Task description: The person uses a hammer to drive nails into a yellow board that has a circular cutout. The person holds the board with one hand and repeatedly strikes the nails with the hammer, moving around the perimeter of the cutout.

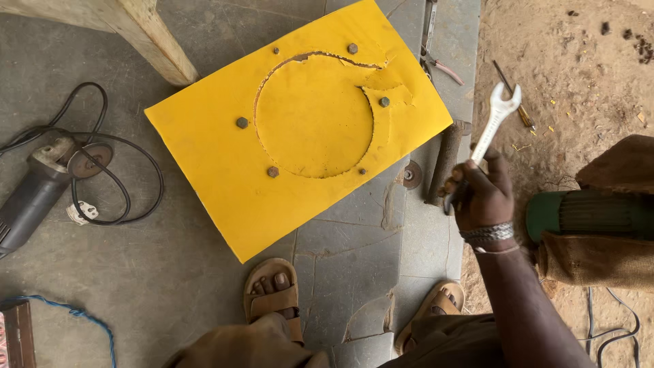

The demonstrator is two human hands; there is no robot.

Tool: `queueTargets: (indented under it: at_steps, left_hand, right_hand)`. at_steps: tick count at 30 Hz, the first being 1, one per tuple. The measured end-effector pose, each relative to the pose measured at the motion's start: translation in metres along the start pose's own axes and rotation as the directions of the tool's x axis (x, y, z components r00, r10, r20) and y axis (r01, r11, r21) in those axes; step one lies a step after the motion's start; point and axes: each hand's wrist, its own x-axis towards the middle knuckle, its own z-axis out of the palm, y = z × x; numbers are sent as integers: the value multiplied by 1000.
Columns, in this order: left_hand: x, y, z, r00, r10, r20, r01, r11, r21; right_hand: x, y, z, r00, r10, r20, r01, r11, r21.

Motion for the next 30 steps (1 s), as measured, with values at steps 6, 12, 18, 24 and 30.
queueTargets:
  at_steps: [6, 12, 18, 24, 30]
  left_hand:
    - [-55, -15, 75, 977, -134, 163, 170, 959, -229]
    - [-146, -70, 44, 974, -116, 195, 169, 944, -283]
    - [-191, -63, 79, 970, -4, 244, 104, 912, -398]
    - [-228, -34, 111, 945, 77, 317, 88, 875, -475]
    - [-234, 23, 150, 927, 114, 358, 108, 833, -543]
  right_hand:
    - [-32, 23, -8, 998, 61, 8, -61, 998, -10]
    - [-97, 27, -30, 1000, -11, -11, 11, 1000, -28]
    - [-167, 4, -81, 993, -115, -34, 116, 992, 43]
    - [-217, -15, -133, 915, -357, -185, 375, 924, 72]
    - [-220, -26, -159, 927, -294, -231, 344, 912, 221]
